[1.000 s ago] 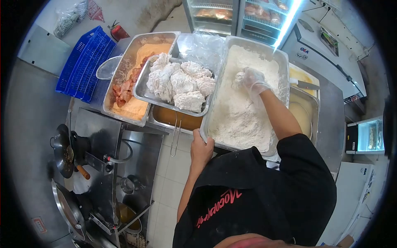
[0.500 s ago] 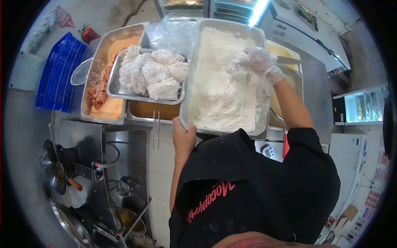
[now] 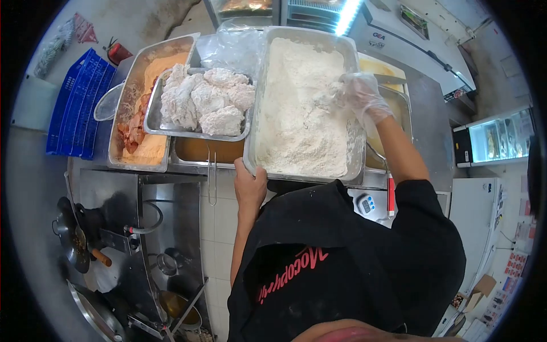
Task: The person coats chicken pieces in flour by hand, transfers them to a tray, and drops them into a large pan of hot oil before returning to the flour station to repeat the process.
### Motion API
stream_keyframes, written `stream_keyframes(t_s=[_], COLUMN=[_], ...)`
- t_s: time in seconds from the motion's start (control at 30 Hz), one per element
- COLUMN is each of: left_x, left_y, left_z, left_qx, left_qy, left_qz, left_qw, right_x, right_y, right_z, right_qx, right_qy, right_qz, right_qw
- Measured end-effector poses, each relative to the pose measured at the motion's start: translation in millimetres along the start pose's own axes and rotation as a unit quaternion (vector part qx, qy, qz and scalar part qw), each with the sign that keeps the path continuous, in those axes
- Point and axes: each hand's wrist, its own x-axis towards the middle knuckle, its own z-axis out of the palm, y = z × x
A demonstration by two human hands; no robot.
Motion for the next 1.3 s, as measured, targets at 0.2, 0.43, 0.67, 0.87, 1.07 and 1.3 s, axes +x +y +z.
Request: stream_keyframes(t_s=[0.2,0.43,0.67,0.87,1.07,1.3], left_x=[1.1,-0.4,-0.8,-1.0,-1.9,-6.3], left_y=[-2.0,-0.2,-3.5,-2.0,1.7,9.0], left_z=[0.5,-2.8,-2.7,-3.6,-5.3,-7.5], left_qx=[0.007,0.021,0.039,0.045,0.066,0.094], left_qy=[0.005,-0.003,-0.002,-0.009,-0.018,-0.015], left_qz=[0.011,-0.003,-0.008,-0.008,-0.038,-0.069], left_qw=[1.000,1.000,0.999,0.999,0.997,0.993], right_x=[-1.3,7.8,14.7,61.0,158.9,186.5], right_y=[-4.8,-2.8,-24.5,-112.8,-240.4,-383.8], right_z=[16.5,4.2,-22.7,-64.9,-37.0,-30.8], right_qx=[0.075,-0.109,-0.115,0.108,0.316,0.331], right_qy=[0.025,-0.061,-0.095,-0.076,0.035,-0.156], right_qz=[0.002,-0.064,-0.029,-0.072,-0.213,-0.241], right_qw=[0.997,0.990,0.988,0.989,0.924,0.899])
